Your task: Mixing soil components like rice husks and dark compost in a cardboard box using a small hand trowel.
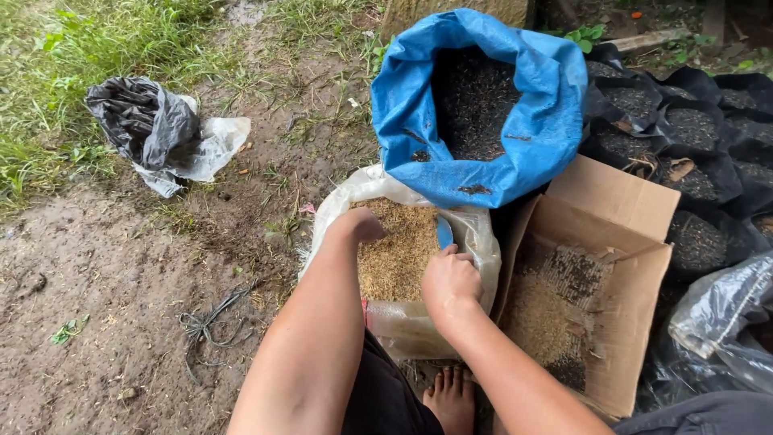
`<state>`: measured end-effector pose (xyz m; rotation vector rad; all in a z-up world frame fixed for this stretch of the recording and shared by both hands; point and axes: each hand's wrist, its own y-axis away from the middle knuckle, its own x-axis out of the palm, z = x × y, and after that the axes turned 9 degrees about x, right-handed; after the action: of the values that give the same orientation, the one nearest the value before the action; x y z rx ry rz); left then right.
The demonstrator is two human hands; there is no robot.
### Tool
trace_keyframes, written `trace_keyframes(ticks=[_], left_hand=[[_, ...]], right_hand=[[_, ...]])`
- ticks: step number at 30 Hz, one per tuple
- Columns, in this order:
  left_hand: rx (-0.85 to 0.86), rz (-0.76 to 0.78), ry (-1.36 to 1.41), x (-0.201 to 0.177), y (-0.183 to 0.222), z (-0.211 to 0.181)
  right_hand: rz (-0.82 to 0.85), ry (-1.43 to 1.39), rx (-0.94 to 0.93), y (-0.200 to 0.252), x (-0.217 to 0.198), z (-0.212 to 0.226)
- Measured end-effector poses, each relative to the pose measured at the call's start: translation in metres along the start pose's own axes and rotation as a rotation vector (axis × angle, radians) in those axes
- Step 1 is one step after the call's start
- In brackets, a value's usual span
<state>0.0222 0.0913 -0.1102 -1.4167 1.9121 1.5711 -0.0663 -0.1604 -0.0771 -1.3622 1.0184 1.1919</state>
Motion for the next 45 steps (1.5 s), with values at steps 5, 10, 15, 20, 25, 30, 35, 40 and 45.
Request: trace_keyframes(ticks=[5,10,15,20,25,30,35,40,45], left_hand=[[-0.008,-0.050,0.155,-0.014,0.053,0.000],[-0.084,-0.080,0.174,-0.008,0.057,0.006],[-0.081,-0.185,0.193,0.021,0.004,0.046],[-0.111,-0.312,0.378,0.001,0.038,0.035],[-0.104,-0.333,0.239,0.026,-0.007,0.069],[-0.112,-0.262,0.218,0.022,0.009,0.078],[-0.028,-0.196,0.224,-0.012,0.071,0.049],[-0.030,-0.150,0.328,-0.003,0.072,0.063],[-0.122,-0.010,0.272,0.010,0.059,0.079]], right_hand=[[0.192,-0.062,-0.051,-0.025,0.037,-0.004],[0.427,-0.176,-0.005,-0.024,0.032,0.004],[0.527,-0.226,0.037,-0.020,-0.006,0.005],[0.547,-0.305,-0.142,-0.001,-0.069,0.019],[0.597,-0.271,-0.181,-0.016,-0.058,0.002],[0.589,-0.257,-0.016,-0.035,-0.044,0.006],[0.535,-0.307,-0.042,-0.013,-0.045,0.012],[0.587,-0.394,-0.142,-0.011,-0.024,0.003],[0.644,-0.457,-0.163,-0.015,-0.042,0.005]])
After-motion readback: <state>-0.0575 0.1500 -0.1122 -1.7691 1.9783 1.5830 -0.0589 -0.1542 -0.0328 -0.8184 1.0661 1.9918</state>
